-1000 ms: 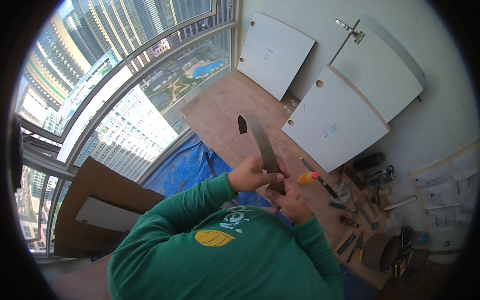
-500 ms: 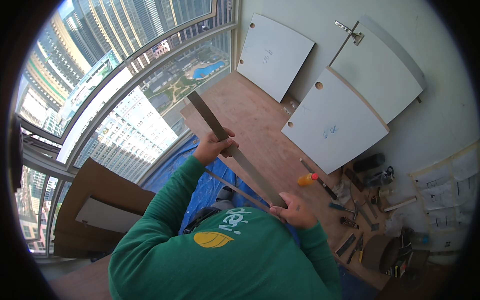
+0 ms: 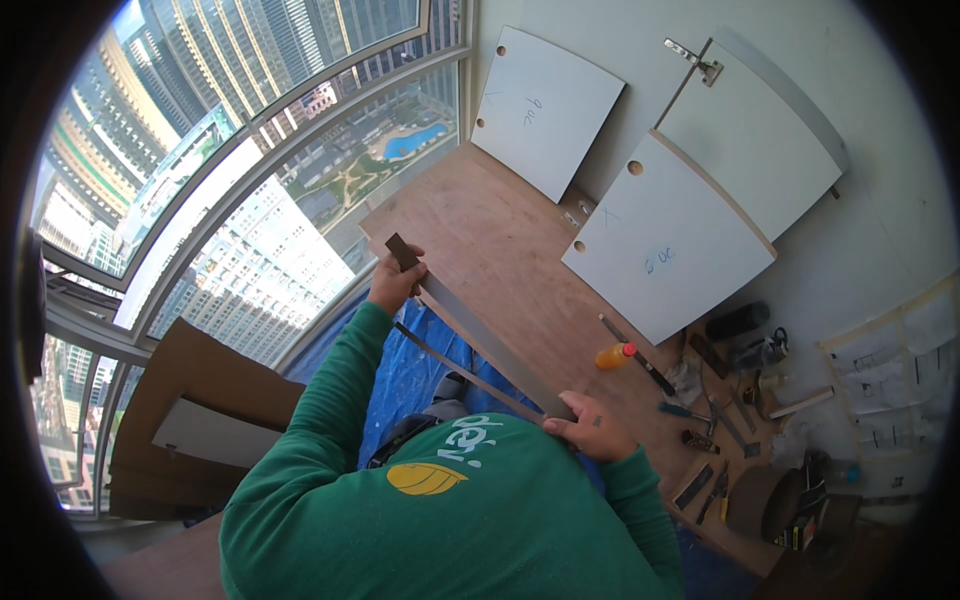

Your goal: The person positions a white cabinet door against a wall, then sands a long strip of wood veneer on a workbench using a sanding block. Finally, the person applies wood glue from a bottle along the edge of the veneer strip.

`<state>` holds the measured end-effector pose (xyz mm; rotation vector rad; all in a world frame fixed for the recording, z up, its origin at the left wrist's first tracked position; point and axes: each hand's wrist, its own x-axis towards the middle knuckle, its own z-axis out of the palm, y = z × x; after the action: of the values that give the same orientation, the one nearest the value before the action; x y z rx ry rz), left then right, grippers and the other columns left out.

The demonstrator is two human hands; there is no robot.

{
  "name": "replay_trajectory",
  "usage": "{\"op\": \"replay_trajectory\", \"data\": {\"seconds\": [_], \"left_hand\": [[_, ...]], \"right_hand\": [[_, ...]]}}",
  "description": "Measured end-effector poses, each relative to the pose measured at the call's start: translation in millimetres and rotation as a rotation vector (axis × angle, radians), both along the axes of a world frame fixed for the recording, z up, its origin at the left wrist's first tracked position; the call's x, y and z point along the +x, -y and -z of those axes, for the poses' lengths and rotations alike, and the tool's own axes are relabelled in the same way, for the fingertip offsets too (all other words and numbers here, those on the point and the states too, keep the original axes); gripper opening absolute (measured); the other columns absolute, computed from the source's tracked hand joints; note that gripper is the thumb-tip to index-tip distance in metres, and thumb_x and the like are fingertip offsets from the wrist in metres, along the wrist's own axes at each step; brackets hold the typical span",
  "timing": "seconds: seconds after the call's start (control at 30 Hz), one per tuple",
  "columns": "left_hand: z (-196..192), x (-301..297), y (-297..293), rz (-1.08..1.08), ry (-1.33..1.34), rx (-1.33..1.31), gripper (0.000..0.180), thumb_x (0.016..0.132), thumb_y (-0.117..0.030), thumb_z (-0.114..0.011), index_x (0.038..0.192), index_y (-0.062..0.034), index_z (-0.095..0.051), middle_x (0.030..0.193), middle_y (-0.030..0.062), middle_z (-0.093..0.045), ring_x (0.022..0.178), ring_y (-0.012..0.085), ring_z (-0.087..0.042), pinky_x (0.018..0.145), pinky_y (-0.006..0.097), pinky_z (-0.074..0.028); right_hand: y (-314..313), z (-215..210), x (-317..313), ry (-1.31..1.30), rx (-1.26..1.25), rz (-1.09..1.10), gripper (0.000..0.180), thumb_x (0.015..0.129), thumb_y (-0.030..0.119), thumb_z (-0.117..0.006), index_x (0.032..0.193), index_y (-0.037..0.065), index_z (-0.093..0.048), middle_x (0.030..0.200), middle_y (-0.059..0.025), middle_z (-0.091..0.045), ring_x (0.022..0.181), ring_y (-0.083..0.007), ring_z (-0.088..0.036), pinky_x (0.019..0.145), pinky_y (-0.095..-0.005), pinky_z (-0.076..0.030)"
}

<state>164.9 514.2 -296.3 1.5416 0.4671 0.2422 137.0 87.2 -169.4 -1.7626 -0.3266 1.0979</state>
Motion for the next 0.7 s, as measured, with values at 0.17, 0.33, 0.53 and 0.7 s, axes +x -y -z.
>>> {"op": "replay_trajectory", "data": {"seconds": [0.17,0.33,0.53,0.7], "left_hand": [[7.1,-2.1,-9.9,-0.087,-0.004,0.044,0.032,0.094,-0.008,-0.072,0.124,-0.0048,-0.064,0.089,0.0058,-0.068,0.060,0.0137,-0.062,0.053,0.029,-0.050],[10.7,-6.8,-17.9,-0.177,0.040,0.165,0.030,0.096,-0.009,-0.073,0.125,-0.0075,-0.065,0.084,0.0015,-0.065,0.061,0.0106,-0.059,0.053,0.029,-0.050],[9.7,-10.2,-10.9,-0.226,0.042,0.386,0.030,0.096,-0.012,-0.073,0.125,-0.0052,-0.065,0.090,0.0054,-0.071,0.070,0.0133,-0.066,0.060,0.032,-0.055],[51.8,-6.5,-36.2,-0.294,0.117,0.537,0.027,0.096,-0.016,-0.073,0.122,-0.0062,-0.069,0.105,0.0130,-0.078,0.092,0.0226,-0.074,0.082,0.037,-0.059]], "right_hand": [[2.5,1.5,-3.5,-0.029,0.028,0.023,0.035,0.098,0.026,-0.077,0.117,0.000,-0.064,0.086,0.0020,-0.061,0.071,-0.0055,-0.053,0.061,-0.0247,-0.044],[7.0,6.0,-5.5,0.046,0.011,-0.005,0.036,0.098,0.025,-0.077,0.119,-0.001,-0.063,0.086,0.0015,-0.062,0.072,-0.0055,-0.053,0.061,-0.0246,-0.045],[3.4,3.9,-6.9,0.066,0.011,-0.015,0.038,0.098,0.026,-0.077,0.119,-0.002,-0.063,0.087,0.0006,-0.062,0.072,-0.0062,-0.054,0.061,-0.0257,-0.046],[0.3,8.1,-10.1,0.083,0.012,-0.005,0.041,0.098,0.030,-0.077,0.118,-0.002,-0.063,0.087,-0.0005,-0.062,0.073,-0.0070,-0.054,0.063,-0.0269,-0.046]]}}
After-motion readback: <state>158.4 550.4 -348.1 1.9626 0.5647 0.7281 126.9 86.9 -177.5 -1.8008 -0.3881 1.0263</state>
